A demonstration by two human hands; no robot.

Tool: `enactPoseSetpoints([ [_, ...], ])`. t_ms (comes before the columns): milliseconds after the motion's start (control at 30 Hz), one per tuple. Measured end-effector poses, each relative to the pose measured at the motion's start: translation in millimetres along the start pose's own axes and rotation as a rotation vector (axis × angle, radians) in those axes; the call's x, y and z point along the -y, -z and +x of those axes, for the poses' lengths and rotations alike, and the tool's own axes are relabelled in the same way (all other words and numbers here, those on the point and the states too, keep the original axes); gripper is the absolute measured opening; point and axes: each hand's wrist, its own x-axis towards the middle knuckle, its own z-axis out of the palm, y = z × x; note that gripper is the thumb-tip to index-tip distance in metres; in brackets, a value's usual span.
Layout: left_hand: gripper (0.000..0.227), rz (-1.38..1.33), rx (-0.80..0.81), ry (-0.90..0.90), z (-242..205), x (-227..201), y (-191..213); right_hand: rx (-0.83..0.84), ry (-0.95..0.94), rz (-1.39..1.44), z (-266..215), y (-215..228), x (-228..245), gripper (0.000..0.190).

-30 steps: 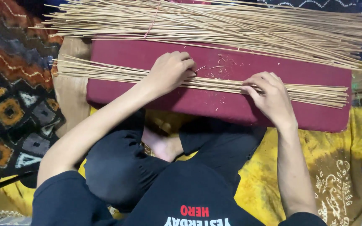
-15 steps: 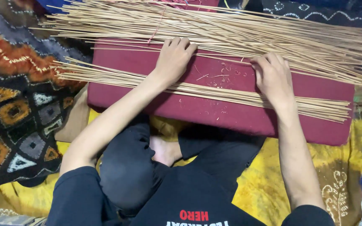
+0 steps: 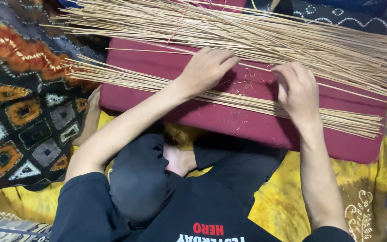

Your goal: Weaving thin wooden sticks together with string to create a mat while sitting on the floor.

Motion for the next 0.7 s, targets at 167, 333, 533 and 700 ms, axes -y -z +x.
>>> enactPoseSetpoints([
  [167, 0.022, -0.115, -0.027, -0.039, 1, 1, 19, -0.001, 0.008, 0.029, -13, 6, 1, 0.022],
  [333, 0.026, -0.141, 0.007, 0.01, -11, 12, 21, 0.003, -0.051, 0.006, -33, 14, -15, 0.015],
  [533, 0.021, -0.133, 0.179, -0.088, 1, -28, 25, 0.006, 0.017, 0.054, -26, 12, 36, 0.011],
  [700, 0.028, -0.13, 0.261, -0.117, 12, -35, 38, 0.005, -0.017, 0.053, -39, 31, 26, 0.012],
])
